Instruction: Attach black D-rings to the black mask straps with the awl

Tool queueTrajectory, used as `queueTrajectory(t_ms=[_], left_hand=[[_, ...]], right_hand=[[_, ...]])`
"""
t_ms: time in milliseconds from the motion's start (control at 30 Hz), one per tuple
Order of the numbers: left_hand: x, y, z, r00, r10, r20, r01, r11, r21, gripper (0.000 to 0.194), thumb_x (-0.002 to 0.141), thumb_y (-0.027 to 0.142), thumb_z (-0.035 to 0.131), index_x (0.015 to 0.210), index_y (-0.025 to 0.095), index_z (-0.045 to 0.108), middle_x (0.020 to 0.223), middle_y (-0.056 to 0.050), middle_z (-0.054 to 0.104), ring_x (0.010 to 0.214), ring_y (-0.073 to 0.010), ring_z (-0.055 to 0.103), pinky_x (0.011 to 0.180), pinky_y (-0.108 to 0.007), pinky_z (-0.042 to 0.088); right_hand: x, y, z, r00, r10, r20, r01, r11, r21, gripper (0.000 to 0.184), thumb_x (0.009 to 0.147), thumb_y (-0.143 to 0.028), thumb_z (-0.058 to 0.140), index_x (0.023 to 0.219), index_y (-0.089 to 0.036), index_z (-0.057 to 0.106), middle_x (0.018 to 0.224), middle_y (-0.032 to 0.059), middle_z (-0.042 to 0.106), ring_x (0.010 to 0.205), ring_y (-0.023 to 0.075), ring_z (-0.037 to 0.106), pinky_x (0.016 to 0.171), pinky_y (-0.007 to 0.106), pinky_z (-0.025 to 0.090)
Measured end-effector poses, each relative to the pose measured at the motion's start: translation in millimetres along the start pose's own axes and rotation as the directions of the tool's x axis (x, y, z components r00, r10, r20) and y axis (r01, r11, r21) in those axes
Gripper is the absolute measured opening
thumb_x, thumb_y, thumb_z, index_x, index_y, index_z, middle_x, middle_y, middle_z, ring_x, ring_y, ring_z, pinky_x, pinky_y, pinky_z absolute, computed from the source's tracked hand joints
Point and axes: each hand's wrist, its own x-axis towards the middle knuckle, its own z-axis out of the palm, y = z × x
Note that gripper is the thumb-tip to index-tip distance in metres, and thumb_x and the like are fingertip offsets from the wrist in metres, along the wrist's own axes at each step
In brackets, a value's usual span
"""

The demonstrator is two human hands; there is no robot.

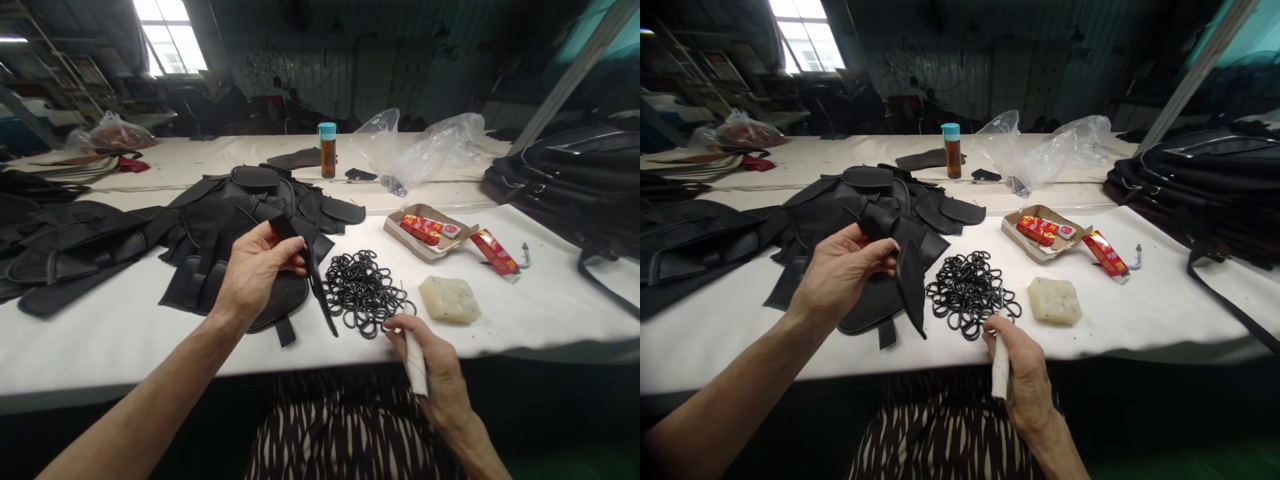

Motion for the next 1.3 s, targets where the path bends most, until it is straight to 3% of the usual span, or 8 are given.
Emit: queueTrajectory(t_ms=[133, 300, 400, 500, 600, 767, 1100, 1300], left_hand=[[-13.6, 7.8, 12.5, 1.000, -0.021, 0.000, 0.021, 0.999, 0.048, 0.010, 0.073, 0.024, 0.064, 0.075, 0.015, 0.060, 0.068, 0.002, 0.060, 0.053, -0.0102, 0.056, 0.049, -0.023, 0.051], [-49.6, 22.7, 6.1, 0.994, 0.031, -0.108, 0.013, 0.921, 0.389, 0.006, 0.075, 0.022, 0.064, 0.071, 0.019, 0.061, 0.054, 0.006, 0.055, 0.048, -0.0079, 0.051, 0.047, -0.017, 0.043], [-63.3, 25.6, -3.6, 0.989, 0.006, -0.149, 0.061, 0.895, 0.442, 0.008, 0.074, 0.025, 0.065, 0.070, 0.020, 0.061, 0.047, 0.008, 0.054, 0.045, -0.0085, 0.049, 0.046, -0.018, 0.040], [-66.2, 12.4, -5.6, 0.988, -0.147, -0.052, 0.155, 0.896, 0.416, 0.020, 0.079, 0.029, 0.058, 0.062, 0.020, 0.057, 0.044, 0.006, 0.053, 0.044, -0.0096, 0.050, 0.049, -0.020, 0.040], [-66.6, -12.9, 4.4, 0.969, -0.235, 0.082, 0.181, 0.893, 0.413, 0.027, 0.083, 0.026, 0.050, 0.057, 0.019, 0.052, 0.045, 0.005, 0.054, 0.047, -0.0102, 0.051, 0.055, -0.021, 0.040], [-71.1, -46.6, 28.7, 0.948, -0.288, 0.136, 0.213, 0.891, 0.400, 0.023, 0.081, 0.027, 0.047, 0.063, 0.018, 0.058, 0.047, 0.004, 0.054, 0.048, -0.0118, 0.051, 0.056, -0.023, 0.039], [-74.1, -54.2, 29.4, 0.939, -0.281, 0.199, 0.207, 0.922, 0.326, 0.022, 0.081, 0.028, 0.049, 0.071, 0.017, 0.065, 0.049, 0.003, 0.054, 0.050, -0.0131, 0.050, 0.056, -0.024, 0.040], [-74.6, -56.5, 27.7, 0.935, -0.243, 0.257, 0.150, 0.930, 0.335, 0.023, 0.083, 0.024, 0.046, 0.076, 0.018, 0.067, 0.049, 0.004, 0.051, 0.050, -0.0126, 0.048, 0.055, -0.023, 0.038]], right_hand=[[11.5, 3.1, 14.9, 0.957, -0.266, 0.114, 0.281, 0.949, -0.145, 0.035, 0.085, -0.002, 0.040, 0.112, -0.018, 0.055, 0.099, 0.0098, 0.065, 0.091, 0.0225, 0.058, 0.076, 0.036, 0.047], [21.5, -0.6, 18.5, 0.938, -0.300, 0.171, 0.325, 0.935, -0.143, 0.025, 0.088, -0.007, 0.040, 0.098, -0.018, 0.060, 0.081, 0.0071, 0.065, 0.082, 0.0210, 0.057, 0.073, 0.034, 0.045], [19.4, 2.6, 18.3, 0.955, -0.265, 0.133, 0.282, 0.951, -0.129, 0.027, 0.088, -0.007, 0.037, 0.090, -0.019, 0.061, 0.072, 0.0056, 0.061, 0.072, 0.0197, 0.054, 0.064, 0.032, 0.044], [14.2, 9.7, 19.1, 0.978, -0.201, 0.048, 0.205, 0.973, -0.103, 0.024, 0.087, -0.008, 0.040, 0.091, -0.020, 0.061, 0.074, 0.0049, 0.062, 0.071, 0.0189, 0.056, 0.064, 0.031, 0.045], [12.5, 10.2, 15.2, 0.994, -0.101, -0.044, 0.097, 0.992, -0.075, 0.014, 0.086, -0.014, 0.048, 0.094, -0.020, 0.058, 0.082, 0.0035, 0.064, 0.073, 0.0171, 0.061, 0.066, 0.029, 0.049], [25.2, -14.6, 2.3, 0.968, 0.179, -0.174, -0.155, 0.978, 0.143, 0.007, 0.081, -0.026, 0.061, 0.085, -0.022, 0.056, 0.080, -0.0001, 0.066, 0.072, 0.0152, 0.063, 0.063, 0.025, 0.050], [41.8, -33.3, 27.4, 0.966, 0.253, 0.044, -0.256, 0.934, 0.250, 0.005, 0.082, -0.024, 0.056, 0.088, -0.023, 0.056, 0.087, 0.0014, 0.067, 0.079, 0.0174, 0.062, 0.069, 0.028, 0.046], [49.7, -38.9, 19.5, 0.950, 0.273, 0.152, -0.303, 0.925, 0.231, 0.004, 0.081, -0.024, 0.057, 0.085, -0.023, 0.057, 0.083, -0.0005, 0.066, 0.077, 0.0162, 0.061, 0.069, 0.026, 0.045]])
